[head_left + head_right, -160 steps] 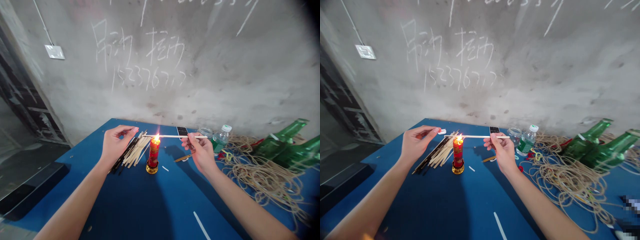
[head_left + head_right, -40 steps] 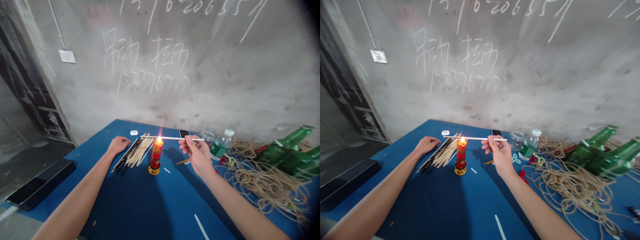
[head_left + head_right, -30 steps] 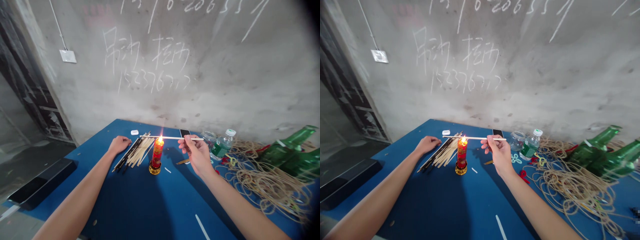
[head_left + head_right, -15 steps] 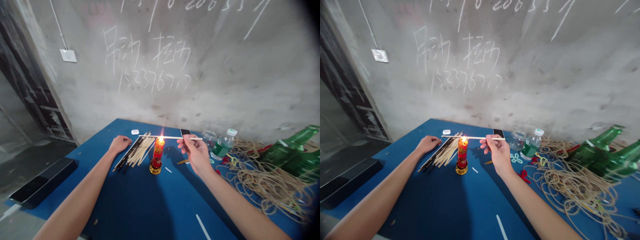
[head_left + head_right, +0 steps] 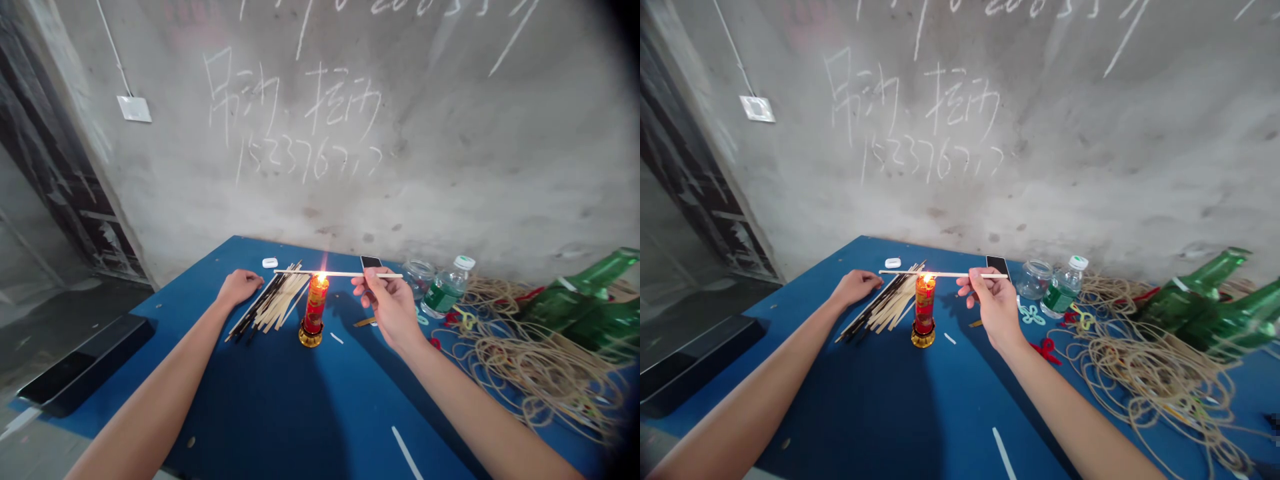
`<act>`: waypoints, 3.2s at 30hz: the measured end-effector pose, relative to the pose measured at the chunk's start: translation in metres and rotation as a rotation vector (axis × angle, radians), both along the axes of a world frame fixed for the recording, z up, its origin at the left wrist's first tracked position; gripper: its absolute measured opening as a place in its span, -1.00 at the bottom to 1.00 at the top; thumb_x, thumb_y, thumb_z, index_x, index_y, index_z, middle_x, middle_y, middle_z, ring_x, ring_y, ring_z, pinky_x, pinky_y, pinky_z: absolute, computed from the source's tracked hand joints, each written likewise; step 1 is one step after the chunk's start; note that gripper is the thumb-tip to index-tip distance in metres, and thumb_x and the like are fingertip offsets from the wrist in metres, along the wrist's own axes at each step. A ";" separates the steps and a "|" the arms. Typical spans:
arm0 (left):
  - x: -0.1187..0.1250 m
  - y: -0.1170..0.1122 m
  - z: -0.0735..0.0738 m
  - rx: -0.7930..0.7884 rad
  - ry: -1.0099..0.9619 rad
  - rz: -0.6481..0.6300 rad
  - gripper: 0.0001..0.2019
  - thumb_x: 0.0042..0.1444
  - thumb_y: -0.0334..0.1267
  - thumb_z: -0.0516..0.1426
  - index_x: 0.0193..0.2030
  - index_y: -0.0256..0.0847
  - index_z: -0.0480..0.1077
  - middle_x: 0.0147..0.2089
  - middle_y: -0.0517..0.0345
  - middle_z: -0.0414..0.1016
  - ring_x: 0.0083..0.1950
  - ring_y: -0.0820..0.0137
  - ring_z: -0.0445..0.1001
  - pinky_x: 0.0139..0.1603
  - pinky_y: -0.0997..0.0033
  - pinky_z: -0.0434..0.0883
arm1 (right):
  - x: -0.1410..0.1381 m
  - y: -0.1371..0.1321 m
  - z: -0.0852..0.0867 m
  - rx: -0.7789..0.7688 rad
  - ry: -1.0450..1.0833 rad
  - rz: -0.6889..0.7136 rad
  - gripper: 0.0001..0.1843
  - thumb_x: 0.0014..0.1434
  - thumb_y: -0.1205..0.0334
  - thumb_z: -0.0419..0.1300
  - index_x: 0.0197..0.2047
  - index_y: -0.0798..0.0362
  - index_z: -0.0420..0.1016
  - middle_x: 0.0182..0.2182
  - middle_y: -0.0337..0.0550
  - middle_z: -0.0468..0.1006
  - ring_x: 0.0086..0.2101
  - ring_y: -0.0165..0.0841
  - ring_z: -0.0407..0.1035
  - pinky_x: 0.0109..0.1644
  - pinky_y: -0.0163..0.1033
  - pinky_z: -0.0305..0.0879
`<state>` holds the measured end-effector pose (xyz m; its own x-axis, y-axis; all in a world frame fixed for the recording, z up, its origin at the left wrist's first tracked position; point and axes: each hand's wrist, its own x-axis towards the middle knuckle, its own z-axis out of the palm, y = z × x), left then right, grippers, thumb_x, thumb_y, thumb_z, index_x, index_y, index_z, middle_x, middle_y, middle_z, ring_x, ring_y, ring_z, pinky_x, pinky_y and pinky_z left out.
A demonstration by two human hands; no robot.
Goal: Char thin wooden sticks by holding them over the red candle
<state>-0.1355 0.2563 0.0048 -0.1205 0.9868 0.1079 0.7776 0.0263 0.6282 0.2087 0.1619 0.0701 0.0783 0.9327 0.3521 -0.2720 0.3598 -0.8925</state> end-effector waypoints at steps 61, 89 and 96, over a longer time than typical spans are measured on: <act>0.000 0.004 -0.005 -0.001 0.019 0.015 -0.73 0.14 -0.04 0.17 -0.36 -0.09 0.66 -0.29 0.12 0.68 -0.20 0.23 0.59 -0.24 0.39 0.33 | -0.016 0.000 0.003 0.018 -0.011 0.015 -0.71 0.14 0.02 0.44 -0.28 0.06 0.56 -0.35 -0.09 0.67 -0.44 -0.37 0.48 -0.56 -0.34 0.22; 0.001 0.001 -0.001 -0.002 0.005 0.016 -0.74 0.13 -0.05 0.17 -0.35 -0.08 0.66 -0.26 0.10 0.69 -0.16 0.21 0.60 -0.21 0.39 0.34 | -0.023 0.002 0.004 0.008 0.024 0.037 -0.68 0.11 -0.03 0.46 -0.33 0.03 0.57 -0.52 -0.25 0.47 -0.56 -0.48 0.23 -0.62 -0.34 0.03; 0.000 0.001 -0.002 -0.004 0.004 0.015 -0.74 0.13 -0.05 0.18 -0.38 -0.08 0.66 -0.27 0.09 0.70 -0.19 0.21 0.60 -0.22 0.39 0.34 | -0.026 0.000 0.002 0.012 0.020 0.064 -0.68 0.14 -0.03 0.44 -0.34 0.03 0.54 -0.52 -0.25 0.48 -0.57 -0.50 0.20 -0.61 -0.35 0.00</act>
